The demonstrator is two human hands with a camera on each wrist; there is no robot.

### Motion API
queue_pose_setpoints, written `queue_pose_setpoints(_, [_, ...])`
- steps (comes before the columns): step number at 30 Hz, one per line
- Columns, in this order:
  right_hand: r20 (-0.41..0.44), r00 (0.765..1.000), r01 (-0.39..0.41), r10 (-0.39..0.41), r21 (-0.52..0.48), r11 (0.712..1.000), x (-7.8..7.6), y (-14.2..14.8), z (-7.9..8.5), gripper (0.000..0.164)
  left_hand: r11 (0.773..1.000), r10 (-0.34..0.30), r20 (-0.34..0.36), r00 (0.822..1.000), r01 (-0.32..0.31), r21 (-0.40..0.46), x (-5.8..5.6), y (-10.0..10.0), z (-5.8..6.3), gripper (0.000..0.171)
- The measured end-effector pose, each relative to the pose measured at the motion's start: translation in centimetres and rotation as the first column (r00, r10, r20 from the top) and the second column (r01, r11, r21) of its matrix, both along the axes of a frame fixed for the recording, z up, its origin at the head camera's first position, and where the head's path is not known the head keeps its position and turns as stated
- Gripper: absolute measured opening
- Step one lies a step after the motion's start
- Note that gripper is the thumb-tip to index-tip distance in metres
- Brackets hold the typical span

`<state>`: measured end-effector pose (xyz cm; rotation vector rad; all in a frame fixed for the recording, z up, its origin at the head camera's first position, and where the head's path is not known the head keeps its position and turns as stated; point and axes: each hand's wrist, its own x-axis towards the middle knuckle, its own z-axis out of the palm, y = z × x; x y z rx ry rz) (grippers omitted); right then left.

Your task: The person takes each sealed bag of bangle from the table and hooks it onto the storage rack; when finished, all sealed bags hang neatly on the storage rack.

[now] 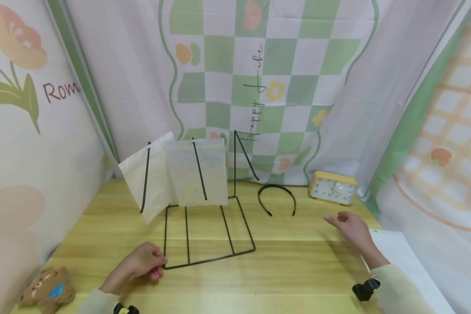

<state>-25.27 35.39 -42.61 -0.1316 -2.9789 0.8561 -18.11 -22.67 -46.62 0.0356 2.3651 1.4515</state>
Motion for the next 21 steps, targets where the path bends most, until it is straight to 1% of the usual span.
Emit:
queue_pose_setpoints(2, [0.006,1.0,0.005,-0.006,0.021,1.0,0.1,0.9,-0.1,0.089,1.0,0.001,0.003,1.0,-0.001,0.001,0.0,0.0,0.0,0.017])
queue_pose_setpoints(8, [-0.016,1.0,0.019,-0.017,0.091,0.996,0.6,3.4,-0.7,0.085,1.0,-0.003,0.013,1.0,0.003,0.004,0.0,0.0,0.1,0.017])
queue_pose_setpoints(12, [0.0,0.999,0.049,-0.05,0.143,0.988,1.0,5.0,-0.9,0.09,1.0,0.006,0.016,1.0,-0.006,-0.001,-0.1,0.1,0.1,0.017])
queue_pose_setpoints(14, [0.018,0.997,0.069,-0.073,0.15,0.986,1.2,5.8,-0.8,0.093,1.0,0.007,0.015,1.0,-0.007,-0.002,-0.1,0.1,0.0,0.017])
queue_pose_setpoints(16, [0.023,0.997,0.074,-0.079,0.159,0.984,1.4,6.7,-0.6,0.094,1.0,0.005,0.015,1.0,-0.005,0.002,-0.2,0.1,-0.1,0.017])
queue_pose_setpoints(21, [0.073,0.996,0.042,-0.058,0.207,0.978,1.8,8.9,0.1,0.095,1.0,-0.004,0.016,1.0,0.004,0.007,-0.2,0.0,-0.1,0.018])
